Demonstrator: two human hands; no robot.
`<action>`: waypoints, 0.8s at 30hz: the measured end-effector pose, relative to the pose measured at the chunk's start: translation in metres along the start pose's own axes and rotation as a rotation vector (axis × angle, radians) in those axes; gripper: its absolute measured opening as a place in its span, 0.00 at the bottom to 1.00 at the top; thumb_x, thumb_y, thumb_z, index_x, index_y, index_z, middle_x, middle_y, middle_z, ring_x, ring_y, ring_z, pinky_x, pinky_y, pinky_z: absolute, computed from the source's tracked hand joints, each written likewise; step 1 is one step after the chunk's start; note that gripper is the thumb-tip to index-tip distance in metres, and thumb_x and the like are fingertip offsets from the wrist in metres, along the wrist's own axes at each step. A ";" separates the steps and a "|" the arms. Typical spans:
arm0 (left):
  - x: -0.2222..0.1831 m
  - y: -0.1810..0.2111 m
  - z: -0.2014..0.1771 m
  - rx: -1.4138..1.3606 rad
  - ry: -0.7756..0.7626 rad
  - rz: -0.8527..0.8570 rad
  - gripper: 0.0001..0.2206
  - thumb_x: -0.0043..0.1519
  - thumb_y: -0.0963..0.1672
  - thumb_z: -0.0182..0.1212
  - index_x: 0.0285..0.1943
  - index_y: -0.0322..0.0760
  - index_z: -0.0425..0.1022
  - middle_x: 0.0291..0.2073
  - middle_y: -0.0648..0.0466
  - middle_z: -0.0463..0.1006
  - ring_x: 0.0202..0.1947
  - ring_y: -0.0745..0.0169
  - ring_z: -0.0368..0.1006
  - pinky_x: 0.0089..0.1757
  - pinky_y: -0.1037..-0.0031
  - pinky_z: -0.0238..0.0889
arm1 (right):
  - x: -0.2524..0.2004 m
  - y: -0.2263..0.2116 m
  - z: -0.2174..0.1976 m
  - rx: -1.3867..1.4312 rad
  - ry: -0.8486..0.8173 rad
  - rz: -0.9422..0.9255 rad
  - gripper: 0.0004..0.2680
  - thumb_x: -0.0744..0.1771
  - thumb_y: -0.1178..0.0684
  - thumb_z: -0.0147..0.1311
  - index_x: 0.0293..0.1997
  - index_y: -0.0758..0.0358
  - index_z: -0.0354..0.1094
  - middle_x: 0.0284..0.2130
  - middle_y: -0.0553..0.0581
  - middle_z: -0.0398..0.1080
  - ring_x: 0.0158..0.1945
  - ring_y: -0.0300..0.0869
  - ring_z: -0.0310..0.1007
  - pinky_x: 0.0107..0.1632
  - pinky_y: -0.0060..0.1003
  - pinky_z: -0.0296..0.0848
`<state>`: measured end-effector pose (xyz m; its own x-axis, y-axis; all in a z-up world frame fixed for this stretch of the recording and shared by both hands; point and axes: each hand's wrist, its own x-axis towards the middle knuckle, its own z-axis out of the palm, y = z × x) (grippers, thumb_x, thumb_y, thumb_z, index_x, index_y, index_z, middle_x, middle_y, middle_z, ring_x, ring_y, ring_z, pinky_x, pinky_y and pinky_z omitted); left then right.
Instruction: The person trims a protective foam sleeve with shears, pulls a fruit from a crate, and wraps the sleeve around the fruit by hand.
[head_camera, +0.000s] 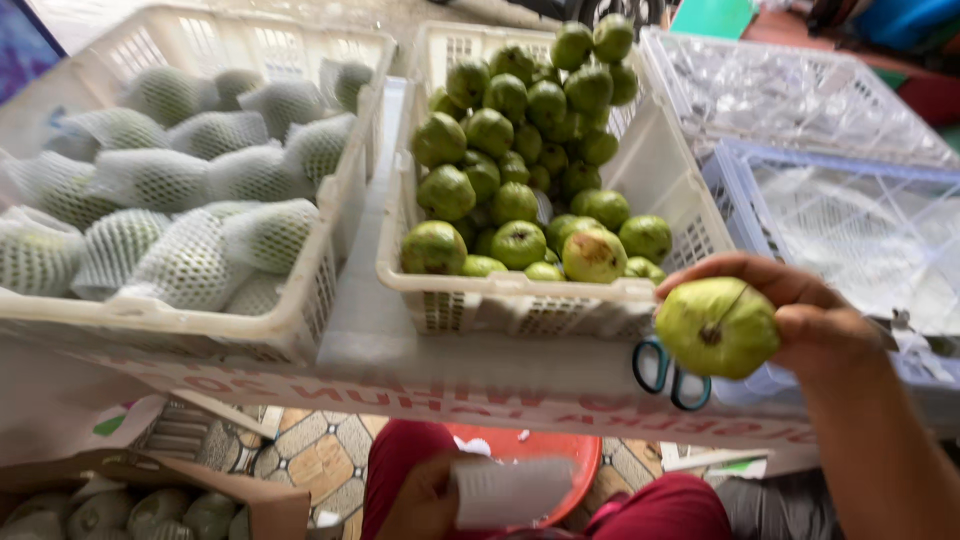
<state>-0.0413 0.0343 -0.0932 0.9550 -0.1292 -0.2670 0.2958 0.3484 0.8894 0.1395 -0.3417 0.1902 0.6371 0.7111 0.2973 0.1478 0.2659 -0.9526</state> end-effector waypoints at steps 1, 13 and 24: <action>0.026 0.036 0.016 0.013 0.025 -0.013 0.17 0.54 0.33 0.64 0.51 0.36 0.76 0.45 0.48 0.81 0.40 0.57 0.75 0.34 0.71 0.66 | -0.011 0.012 0.019 0.157 0.055 0.010 0.23 0.70 0.47 0.62 0.65 0.78 0.58 0.61 0.84 0.63 0.58 0.65 0.73 0.53 0.53 0.78; 0.068 0.060 0.103 -0.145 0.029 0.092 0.16 0.51 0.35 0.64 0.47 0.36 0.72 0.43 0.49 0.82 0.41 0.61 0.75 0.34 0.70 0.68 | -0.123 0.141 0.088 0.800 0.389 0.079 0.31 0.70 0.39 0.65 0.70 0.75 0.50 0.55 0.78 0.62 0.54 0.66 0.70 0.50 0.45 0.77; 0.082 0.043 0.110 -0.116 0.046 0.164 0.14 0.50 0.33 0.56 0.28 0.46 0.61 0.23 0.66 0.60 0.25 0.76 0.53 0.27 0.79 0.48 | -0.134 0.142 0.104 0.220 0.478 0.226 0.33 0.60 0.42 0.69 0.66 0.75 0.62 0.41 0.66 0.78 0.43 0.50 0.81 0.43 0.41 0.79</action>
<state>0.0472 -0.0631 -0.0364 0.9897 -0.0210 -0.1413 0.1347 0.4659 0.8745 -0.0041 -0.3314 0.0219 0.9134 0.4065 -0.0231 -0.1602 0.3066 -0.9383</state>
